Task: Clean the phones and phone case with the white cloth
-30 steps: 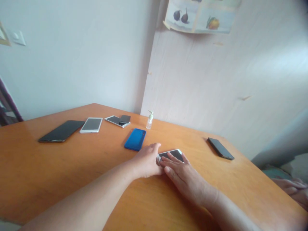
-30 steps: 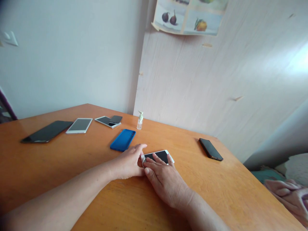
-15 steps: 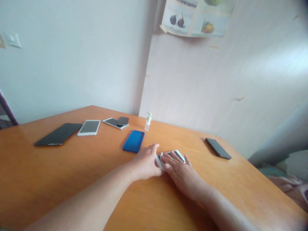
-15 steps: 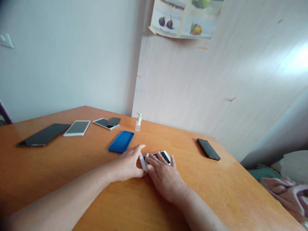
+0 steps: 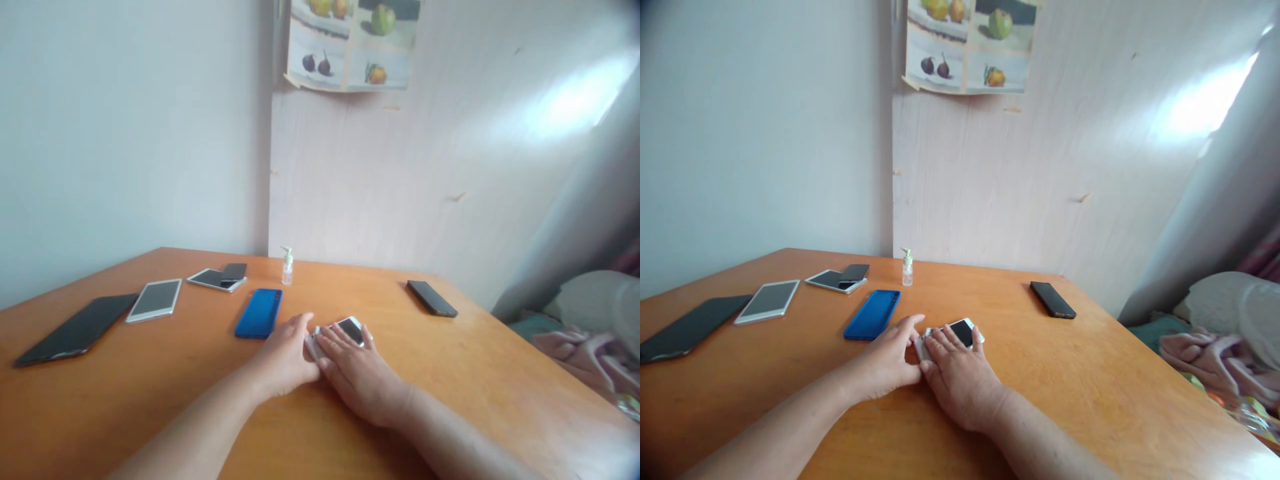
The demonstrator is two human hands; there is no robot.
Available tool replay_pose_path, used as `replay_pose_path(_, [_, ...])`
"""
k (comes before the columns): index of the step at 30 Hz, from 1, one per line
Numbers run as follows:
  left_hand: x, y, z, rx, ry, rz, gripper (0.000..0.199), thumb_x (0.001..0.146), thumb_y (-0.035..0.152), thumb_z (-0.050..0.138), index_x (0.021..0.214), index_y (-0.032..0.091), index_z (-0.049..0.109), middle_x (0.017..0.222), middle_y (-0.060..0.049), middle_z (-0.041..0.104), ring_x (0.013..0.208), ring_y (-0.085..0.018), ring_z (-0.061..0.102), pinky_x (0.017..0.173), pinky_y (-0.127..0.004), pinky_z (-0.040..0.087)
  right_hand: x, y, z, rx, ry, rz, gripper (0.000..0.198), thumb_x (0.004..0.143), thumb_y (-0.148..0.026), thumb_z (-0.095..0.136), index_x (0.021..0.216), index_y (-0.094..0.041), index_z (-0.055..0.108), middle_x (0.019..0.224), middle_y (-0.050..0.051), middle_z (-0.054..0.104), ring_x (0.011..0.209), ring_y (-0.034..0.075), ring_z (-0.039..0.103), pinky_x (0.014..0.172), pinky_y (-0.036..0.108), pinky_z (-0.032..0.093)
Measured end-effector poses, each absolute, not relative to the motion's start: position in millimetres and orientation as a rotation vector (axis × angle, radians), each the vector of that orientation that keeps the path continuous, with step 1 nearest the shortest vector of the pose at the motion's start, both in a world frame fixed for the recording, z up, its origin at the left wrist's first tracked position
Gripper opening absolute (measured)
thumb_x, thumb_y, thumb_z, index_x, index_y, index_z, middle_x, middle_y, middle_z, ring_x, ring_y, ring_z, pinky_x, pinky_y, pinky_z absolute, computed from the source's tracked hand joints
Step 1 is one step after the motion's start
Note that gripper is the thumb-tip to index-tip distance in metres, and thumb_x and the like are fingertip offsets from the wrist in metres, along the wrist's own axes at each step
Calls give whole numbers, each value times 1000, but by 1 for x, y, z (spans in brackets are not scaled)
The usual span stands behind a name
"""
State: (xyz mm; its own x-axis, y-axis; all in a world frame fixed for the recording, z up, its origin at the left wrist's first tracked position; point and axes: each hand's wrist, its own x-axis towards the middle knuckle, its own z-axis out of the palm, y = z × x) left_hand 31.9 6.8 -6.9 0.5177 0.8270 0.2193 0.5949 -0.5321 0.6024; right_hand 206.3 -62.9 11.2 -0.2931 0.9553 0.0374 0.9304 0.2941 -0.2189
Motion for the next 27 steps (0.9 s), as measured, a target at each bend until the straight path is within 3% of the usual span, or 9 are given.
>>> replay_pose_path(3, [31,9,-10,2308,1152,694,80,65,37,68,136,13,40,123,-15,59,118,-28,54,99,-35,43,206,-61,13,-1730,-2410,271,54,100,-48,17,151,-30,27,156,4,29,146,27,17,111,67,1])
replay_pose_path(9, [27,10,-9,2268,1151,665,82,64,38,70,137,16,40,117,-11,62,111,-27,58,99,-37,43,231,-43,6,-2051,-2153,141,58,99,-47,24,149,-18,31,156,12,28,145,31,20,108,71,-2])
replay_pose_path(15, [27,13,-13,2256,1128,680,79,65,34,68,137,16,39,113,-11,63,108,-26,60,96,-37,45,207,-61,9,-1561,-2430,142,50,100,-41,24,146,-25,37,151,8,39,142,24,30,116,58,2])
replay_pose_path(22, [25,11,-8,2237,1165,616,83,66,40,69,140,18,37,116,-10,61,112,-27,58,99,-40,43,232,-37,2,-2004,-2097,87,53,99,-41,25,145,-17,38,152,16,36,142,31,27,110,68,-1])
replay_pose_path(27, [23,16,-16,2255,1133,639,81,67,32,67,141,18,34,118,-10,61,113,-26,57,100,-38,43,206,-59,7,-1544,-2344,143,48,100,-40,26,143,-26,40,148,9,45,140,26,34,114,61,4])
